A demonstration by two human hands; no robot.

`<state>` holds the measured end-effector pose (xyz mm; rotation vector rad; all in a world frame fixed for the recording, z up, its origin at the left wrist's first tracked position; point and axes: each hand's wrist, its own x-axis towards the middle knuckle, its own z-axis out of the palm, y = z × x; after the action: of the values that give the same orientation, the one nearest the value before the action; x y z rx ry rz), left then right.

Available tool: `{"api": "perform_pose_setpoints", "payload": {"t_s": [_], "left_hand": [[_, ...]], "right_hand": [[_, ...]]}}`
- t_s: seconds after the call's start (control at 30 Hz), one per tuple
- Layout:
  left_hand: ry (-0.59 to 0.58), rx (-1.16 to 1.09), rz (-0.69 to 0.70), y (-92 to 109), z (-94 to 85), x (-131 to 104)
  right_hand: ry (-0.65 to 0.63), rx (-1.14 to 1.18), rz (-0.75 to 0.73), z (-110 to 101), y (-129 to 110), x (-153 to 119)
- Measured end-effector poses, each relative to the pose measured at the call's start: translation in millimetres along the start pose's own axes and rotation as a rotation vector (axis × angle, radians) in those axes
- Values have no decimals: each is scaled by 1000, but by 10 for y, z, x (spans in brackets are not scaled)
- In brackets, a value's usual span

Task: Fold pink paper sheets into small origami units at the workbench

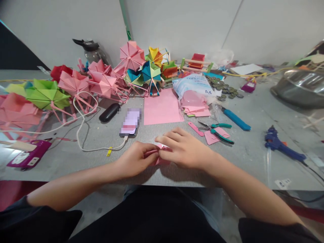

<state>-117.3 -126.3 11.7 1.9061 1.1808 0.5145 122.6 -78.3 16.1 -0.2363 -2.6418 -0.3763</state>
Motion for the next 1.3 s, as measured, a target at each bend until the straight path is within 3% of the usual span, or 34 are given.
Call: {"api": "perform_pose_setpoints", "payload": {"t_s": [0.37, 0.53, 0.77, 1.07, 1.3], "left_hand": [[51, -39, 21, -48, -4, 10], [9, -206, -29, -20, -21, 6], [-59, -259, -66, -1, -108, 42], [-13, -115, 62, -29, -17, -10], [12, 10, 112, -48, 35, -29]], "right_hand": [[4, 1, -21, -29, -14, 1], [1, -46, -13, -20, -32, 3], [-6, -74, -10, -13, -39, 18], [-3, -21, 38, 102, -66, 16], [-96, 94, 150, 205, -65, 19]]}}
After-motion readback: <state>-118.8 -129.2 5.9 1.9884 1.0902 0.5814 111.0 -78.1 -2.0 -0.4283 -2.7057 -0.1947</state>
